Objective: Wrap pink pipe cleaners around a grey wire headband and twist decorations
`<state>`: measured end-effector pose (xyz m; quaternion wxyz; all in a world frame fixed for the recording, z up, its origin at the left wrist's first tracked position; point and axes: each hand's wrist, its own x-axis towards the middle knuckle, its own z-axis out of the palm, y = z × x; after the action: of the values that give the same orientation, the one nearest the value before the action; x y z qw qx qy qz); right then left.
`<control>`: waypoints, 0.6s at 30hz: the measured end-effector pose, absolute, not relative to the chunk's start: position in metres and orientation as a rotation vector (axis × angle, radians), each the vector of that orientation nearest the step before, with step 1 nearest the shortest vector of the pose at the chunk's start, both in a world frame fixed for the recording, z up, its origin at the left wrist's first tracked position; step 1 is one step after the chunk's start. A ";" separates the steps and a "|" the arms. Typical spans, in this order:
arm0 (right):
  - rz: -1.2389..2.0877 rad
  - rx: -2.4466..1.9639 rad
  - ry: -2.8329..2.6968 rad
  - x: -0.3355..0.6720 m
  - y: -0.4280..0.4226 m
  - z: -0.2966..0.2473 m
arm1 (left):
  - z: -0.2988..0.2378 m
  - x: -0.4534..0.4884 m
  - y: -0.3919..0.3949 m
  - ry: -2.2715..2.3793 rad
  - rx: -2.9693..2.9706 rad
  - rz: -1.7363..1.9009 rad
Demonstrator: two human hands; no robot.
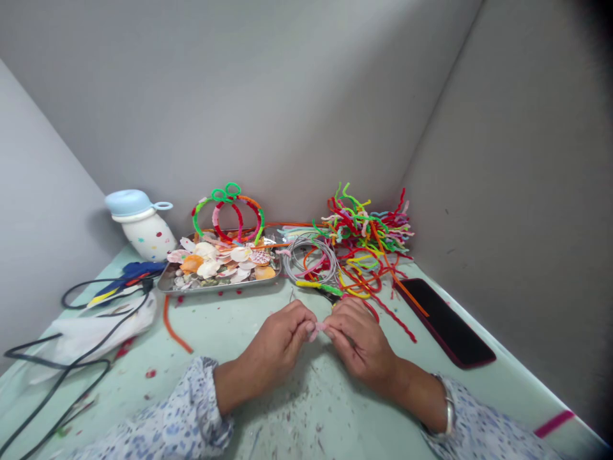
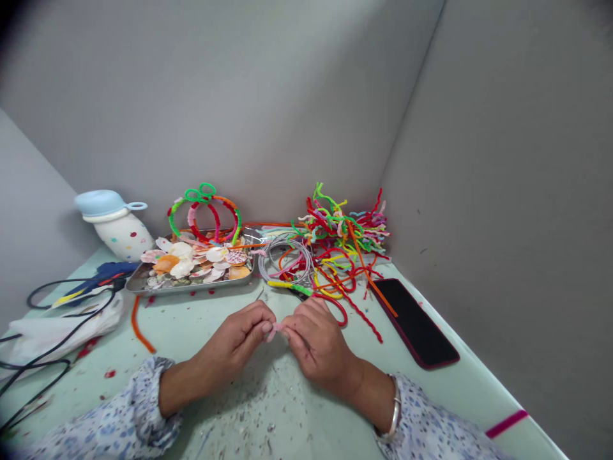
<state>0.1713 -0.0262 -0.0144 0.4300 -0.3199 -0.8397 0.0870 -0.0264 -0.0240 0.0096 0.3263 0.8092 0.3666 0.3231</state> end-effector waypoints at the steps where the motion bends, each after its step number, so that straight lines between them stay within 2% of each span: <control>1: 0.215 -0.797 -2.096 0.171 -0.026 -0.014 | 0.010 -0.027 -0.024 0.956 2.121 0.845; 18: 0.218 -0.793 -2.098 0.173 -0.026 -0.016 | 0.011 -0.029 -0.021 0.907 2.048 0.817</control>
<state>0.1725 -0.0258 -0.0164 0.4296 -0.3177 -0.8408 0.0872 -0.0286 -0.0206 0.0109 0.3696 0.7982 0.3535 0.3183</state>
